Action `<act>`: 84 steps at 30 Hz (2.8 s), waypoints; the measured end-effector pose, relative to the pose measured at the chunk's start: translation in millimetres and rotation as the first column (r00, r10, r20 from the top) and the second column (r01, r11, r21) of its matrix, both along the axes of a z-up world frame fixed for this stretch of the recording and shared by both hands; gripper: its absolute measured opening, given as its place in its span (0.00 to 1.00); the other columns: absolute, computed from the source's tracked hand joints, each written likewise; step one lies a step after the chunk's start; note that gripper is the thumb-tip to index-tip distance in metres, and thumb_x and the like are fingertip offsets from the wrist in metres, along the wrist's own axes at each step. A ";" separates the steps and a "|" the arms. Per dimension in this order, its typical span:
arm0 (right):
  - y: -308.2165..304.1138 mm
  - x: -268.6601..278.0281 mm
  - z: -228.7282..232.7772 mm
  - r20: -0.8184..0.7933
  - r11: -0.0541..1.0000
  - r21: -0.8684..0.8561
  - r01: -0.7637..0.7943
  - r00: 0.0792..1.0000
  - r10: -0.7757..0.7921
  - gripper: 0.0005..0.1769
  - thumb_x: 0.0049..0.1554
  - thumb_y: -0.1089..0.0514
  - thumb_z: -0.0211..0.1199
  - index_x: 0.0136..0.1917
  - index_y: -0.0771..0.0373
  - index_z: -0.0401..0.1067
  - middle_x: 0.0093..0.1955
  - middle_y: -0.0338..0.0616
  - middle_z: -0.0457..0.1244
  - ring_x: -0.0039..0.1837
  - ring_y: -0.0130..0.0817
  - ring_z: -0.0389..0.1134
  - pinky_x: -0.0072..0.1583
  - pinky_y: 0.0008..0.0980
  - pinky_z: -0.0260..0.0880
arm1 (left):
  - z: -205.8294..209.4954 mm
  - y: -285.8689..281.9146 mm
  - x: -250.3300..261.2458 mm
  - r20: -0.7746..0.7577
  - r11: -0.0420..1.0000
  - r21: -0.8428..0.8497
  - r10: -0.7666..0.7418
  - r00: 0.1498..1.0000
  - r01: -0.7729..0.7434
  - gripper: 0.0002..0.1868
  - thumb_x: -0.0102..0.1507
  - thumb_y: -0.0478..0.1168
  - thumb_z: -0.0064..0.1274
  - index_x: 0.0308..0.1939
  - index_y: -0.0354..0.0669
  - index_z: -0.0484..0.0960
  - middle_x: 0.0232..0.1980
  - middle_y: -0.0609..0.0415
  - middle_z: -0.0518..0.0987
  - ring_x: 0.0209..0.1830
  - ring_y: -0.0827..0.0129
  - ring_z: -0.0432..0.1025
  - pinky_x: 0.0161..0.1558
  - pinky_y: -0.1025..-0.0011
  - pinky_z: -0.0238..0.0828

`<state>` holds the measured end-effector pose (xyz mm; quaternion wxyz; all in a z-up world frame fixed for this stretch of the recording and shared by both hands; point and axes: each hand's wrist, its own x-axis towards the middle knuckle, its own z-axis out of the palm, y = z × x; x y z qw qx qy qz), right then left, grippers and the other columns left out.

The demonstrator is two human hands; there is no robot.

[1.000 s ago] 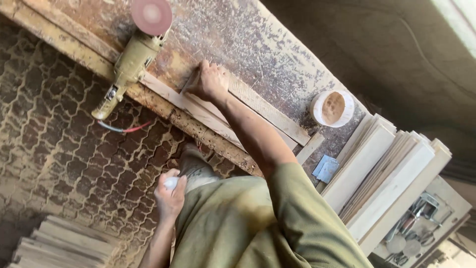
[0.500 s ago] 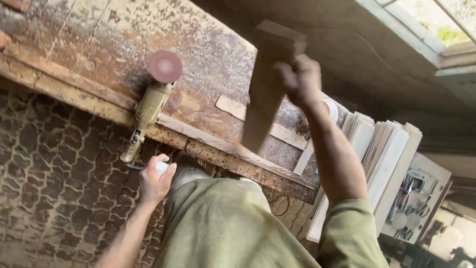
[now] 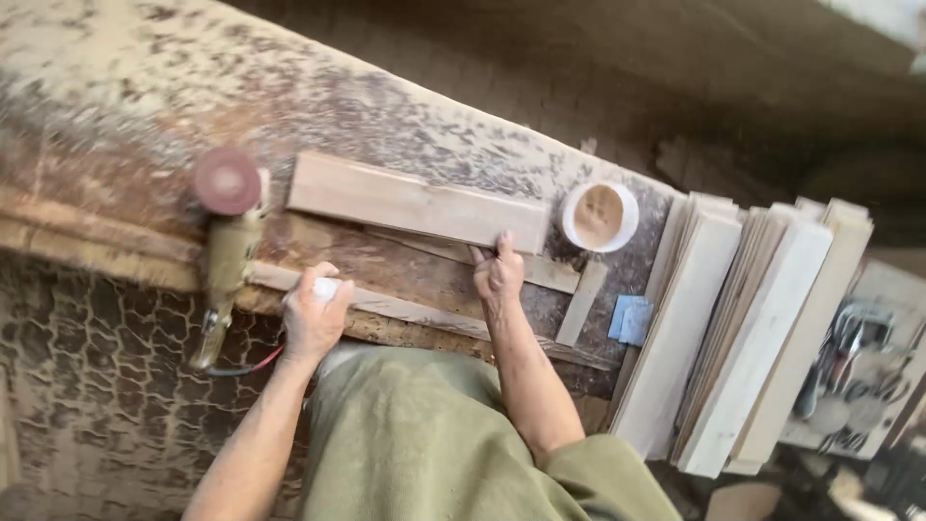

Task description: Applying glue filler to cracks and imperfections in wood planks and sanding the surface smooth using a handheld orbital sander.

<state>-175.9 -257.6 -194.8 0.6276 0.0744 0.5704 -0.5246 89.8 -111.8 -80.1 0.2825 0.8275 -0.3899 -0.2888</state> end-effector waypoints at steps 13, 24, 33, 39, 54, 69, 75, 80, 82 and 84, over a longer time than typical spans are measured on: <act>-7.3 -33.9 11.8 -0.941 0.377 0.286 -0.881 -0.184 0.283 0.09 0.57 0.49 0.72 0.50 0.50 0.81 0.47 0.35 0.71 0.53 0.34 0.72 0.56 0.31 0.74 | -95.2 -123.3 32.3 0.180 0.984 -0.172 -0.014 0.984 0.046 0.17 0.66 0.42 0.63 0.56 0.42 0.78 0.40 0.42 0.84 0.44 0.44 0.80 0.46 0.52 0.77; -65.3 -9.1 33.6 -0.881 0.158 0.472 -0.867 -0.466 0.073 0.35 0.55 0.52 0.73 0.74 0.55 0.68 0.75 0.45 0.59 0.76 0.51 0.57 0.73 0.51 0.52 | -70.8 -171.2 7.1 -0.190 0.786 0.270 -0.523 0.831 0.556 0.20 0.57 0.50 0.59 0.46 0.44 0.76 0.47 0.41 0.80 0.47 0.39 0.78 0.44 0.46 0.78; -72.8 -131.9 91.8 -0.890 0.489 0.404 -0.773 -0.455 0.015 0.07 0.68 0.59 0.63 0.56 0.62 0.80 0.46 0.45 0.70 0.48 0.39 0.70 0.55 0.36 0.70 | -123.7 -134.3 -17.2 -0.008 0.850 -0.169 -0.507 0.862 0.499 0.14 0.59 0.45 0.69 0.36 0.41 0.81 0.41 0.45 0.84 0.42 0.48 0.80 0.44 0.59 0.78; -122.0 -188.4 64.9 -0.402 0.080 0.913 -0.399 -0.850 0.340 0.18 0.60 0.35 0.72 0.55 0.46 0.81 0.50 0.32 0.68 0.56 0.33 0.70 0.54 0.37 0.74 | -164.0 -164.8 12.0 -0.022 0.871 -0.294 -0.418 0.908 0.393 0.22 0.63 0.55 0.70 0.41 0.40 0.80 0.39 0.44 0.82 0.40 0.45 0.79 0.45 0.55 0.76; -128.9 -158.3 85.8 -0.688 0.244 0.708 -0.663 -0.725 0.026 0.04 0.60 0.59 0.76 0.44 0.56 0.82 0.44 0.40 0.69 0.48 0.37 0.70 0.50 0.33 0.72 | -150.2 -192.0 55.8 0.310 0.855 -0.450 -0.123 0.943 0.260 0.14 0.71 0.46 0.62 0.50 0.39 0.79 0.42 0.42 0.81 0.43 0.55 0.70 0.50 0.55 0.60; -150.9 12.6 1.4 -0.969 0.023 0.237 -0.971 -0.235 0.073 0.05 0.60 0.52 0.71 0.45 0.53 0.79 0.39 0.38 0.65 0.43 0.38 0.65 0.51 0.37 0.64 | -123.5 -208.8 43.8 0.320 0.840 -0.459 -0.147 0.936 0.289 0.15 0.67 0.42 0.63 0.52 0.34 0.80 0.48 0.40 0.86 0.43 0.51 0.72 0.49 0.56 0.60; -161.3 15.1 23.2 -0.906 -0.166 0.355 -0.920 -0.382 0.181 0.05 0.62 0.55 0.65 0.47 0.55 0.80 0.41 0.41 0.66 0.45 0.41 0.68 0.53 0.40 0.65 | -134.7 -204.5 41.3 0.333 0.844 -0.463 -0.117 0.936 0.270 0.16 0.67 0.41 0.63 0.52 0.33 0.81 0.47 0.39 0.86 0.43 0.52 0.72 0.50 0.56 0.60; -165.2 12.4 19.6 -0.757 -0.225 0.434 -0.873 -0.488 0.435 0.04 0.58 0.55 0.70 0.44 0.55 0.80 0.40 0.43 0.67 0.43 0.45 0.71 0.46 0.42 0.70 | -141.0 -203.5 42.4 0.320 0.820 -0.504 -0.114 0.941 0.271 0.15 0.66 0.39 0.62 0.52 0.31 0.81 0.46 0.39 0.85 0.42 0.53 0.71 0.49 0.57 0.61; -173.4 16.7 24.3 -0.655 -0.262 0.437 -0.860 -0.505 0.562 0.03 0.56 0.57 0.71 0.43 0.58 0.81 0.39 0.46 0.68 0.42 0.49 0.72 0.44 0.45 0.72 | -141.3 -200.7 42.6 0.312 0.824 -0.501 -0.111 0.944 0.263 0.16 0.67 0.40 0.62 0.53 0.32 0.81 0.45 0.39 0.85 0.42 0.54 0.70 0.50 0.57 0.61; -188.1 25.8 35.0 -0.602 -0.285 0.445 -0.849 -0.519 0.607 0.03 0.55 0.57 0.72 0.40 0.57 0.81 0.36 0.45 0.69 0.40 0.45 0.73 0.42 0.40 0.73 | -143.5 -200.0 43.6 0.325 0.836 -0.474 -0.126 0.937 0.276 0.18 0.67 0.44 0.65 0.52 0.32 0.81 0.47 0.42 0.86 0.42 0.55 0.72 0.48 0.58 0.62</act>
